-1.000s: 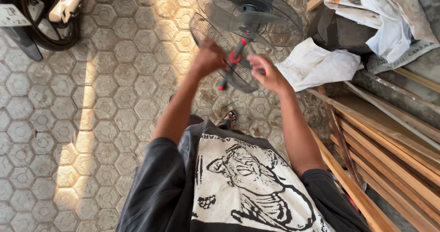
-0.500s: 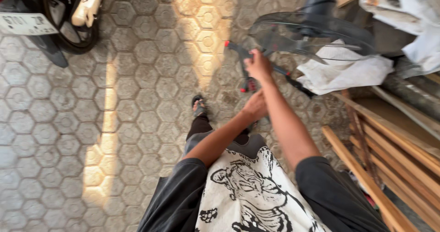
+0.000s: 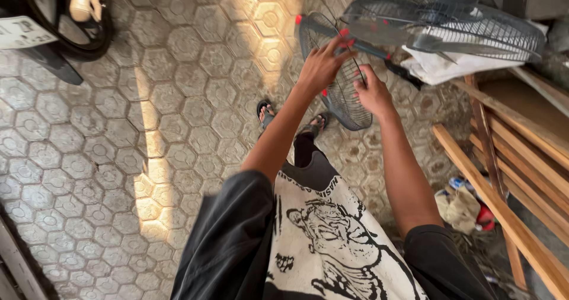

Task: The person moves a standing electric fan from indoors to an outdoor area, then removes the front grille and the fan blade. The person then retrieves a plastic container and a cloth, fills the container with water from a tap, and wets the cloth.

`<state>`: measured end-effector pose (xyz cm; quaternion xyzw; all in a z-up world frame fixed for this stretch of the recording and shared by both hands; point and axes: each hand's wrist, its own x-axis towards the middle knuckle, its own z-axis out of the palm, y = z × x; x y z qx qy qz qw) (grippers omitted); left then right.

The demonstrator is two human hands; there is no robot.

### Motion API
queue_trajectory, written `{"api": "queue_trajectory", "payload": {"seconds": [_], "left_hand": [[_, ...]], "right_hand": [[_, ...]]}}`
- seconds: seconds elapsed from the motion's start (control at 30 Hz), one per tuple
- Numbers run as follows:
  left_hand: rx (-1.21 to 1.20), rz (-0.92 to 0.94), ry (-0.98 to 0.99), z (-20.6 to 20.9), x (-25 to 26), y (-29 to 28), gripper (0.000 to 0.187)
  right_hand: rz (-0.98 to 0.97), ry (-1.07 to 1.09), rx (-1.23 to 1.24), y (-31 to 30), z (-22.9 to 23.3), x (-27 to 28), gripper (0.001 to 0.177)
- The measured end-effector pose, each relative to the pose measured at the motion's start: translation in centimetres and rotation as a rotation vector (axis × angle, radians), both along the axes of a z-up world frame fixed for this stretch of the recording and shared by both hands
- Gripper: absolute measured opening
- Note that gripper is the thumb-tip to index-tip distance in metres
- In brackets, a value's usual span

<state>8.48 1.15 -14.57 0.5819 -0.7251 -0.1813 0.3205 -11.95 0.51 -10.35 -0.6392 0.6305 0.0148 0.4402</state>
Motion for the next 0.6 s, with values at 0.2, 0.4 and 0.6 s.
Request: {"api": "queue_trajectory", "payload": {"seconds": [0.2,0.4,0.6], "left_hand": [[0.404,-0.141,-0.044,-3.5,-1.0,-4.3,0.006],[0.111,0.006,0.031,-4.6,-2.0,-3.7,0.010],[0.077,0.124,0.146,-3.2,-2.6,-3.5,0.025]], "right_hand": [[0.076,-0.012,-0.004,-1.4,-0.1,-0.7,0.036],[0.187,0.115,-0.105,-3.9,-1.9,0.0,0.038],[0.072,-0.017,-0.485,-4.4,-5.5,3.4,0.038]]}}
